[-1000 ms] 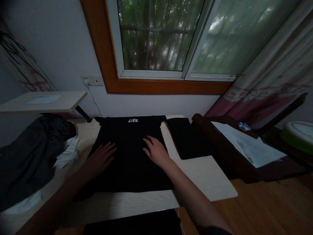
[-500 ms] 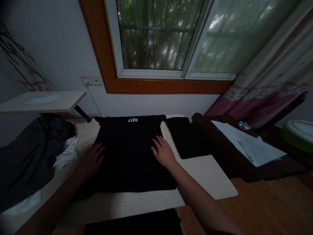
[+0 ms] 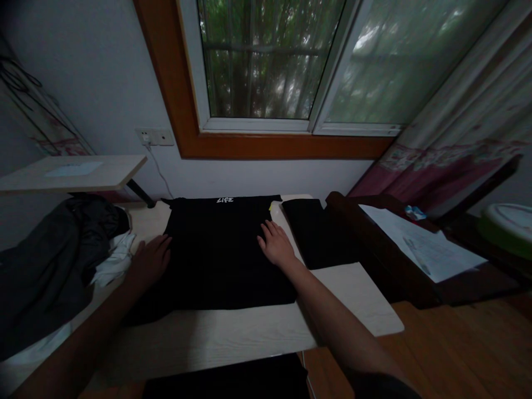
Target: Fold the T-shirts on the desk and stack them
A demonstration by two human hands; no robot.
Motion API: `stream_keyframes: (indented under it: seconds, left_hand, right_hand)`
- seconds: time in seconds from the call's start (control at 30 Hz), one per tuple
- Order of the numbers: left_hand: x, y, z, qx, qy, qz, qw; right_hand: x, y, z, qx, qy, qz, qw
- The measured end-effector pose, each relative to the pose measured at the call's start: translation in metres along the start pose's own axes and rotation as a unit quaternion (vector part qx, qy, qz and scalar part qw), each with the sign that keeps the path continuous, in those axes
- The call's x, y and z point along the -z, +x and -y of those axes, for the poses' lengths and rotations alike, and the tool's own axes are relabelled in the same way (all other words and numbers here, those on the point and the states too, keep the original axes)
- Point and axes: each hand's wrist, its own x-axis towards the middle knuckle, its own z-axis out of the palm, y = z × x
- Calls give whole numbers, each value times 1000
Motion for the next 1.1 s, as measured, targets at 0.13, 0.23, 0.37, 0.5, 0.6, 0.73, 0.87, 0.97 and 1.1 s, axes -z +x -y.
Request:
stream_keyframes:
  seconds: [0.13,0.23,0.37,0.5,0.6,0.73,0.87,0.97,1.1]
  left_hand:
    - [-8,17,7,-14,6,-6,1000]
    - [-13,25,9,-6,8,-17,1000]
    - [-12,23,12,-23,-14,-43,999]
    - [5,3,9,-139,-77,-37,987]
    - [22,-24,0,-228,-132,44,964]
    - [43,-58,-12,-250,-212,147,933]
    - [56,-75,-13,-218,-247,202,922]
    - [61,-76,-9,-208,-264,220,916]
    - [67,-67,-8,-193,-292,280,894]
  right_hand:
    - [-3,19,-4,7,-18,-1,1000]
    - [-7,27,-6,16,-41,-8,999]
    - [-5,25,-4,37,-57,-31,997]
    - [6,7,2,111,-38,-53,992]
    - [14,-11,5,158,-14,-48,986]
    - [20,-29,4,182,8,-14,983]
    - [22,-38,0,182,14,-1,983]
    - [23,-40,-1,184,7,0,983]
    - [25,-41,-1,189,-8,3,982]
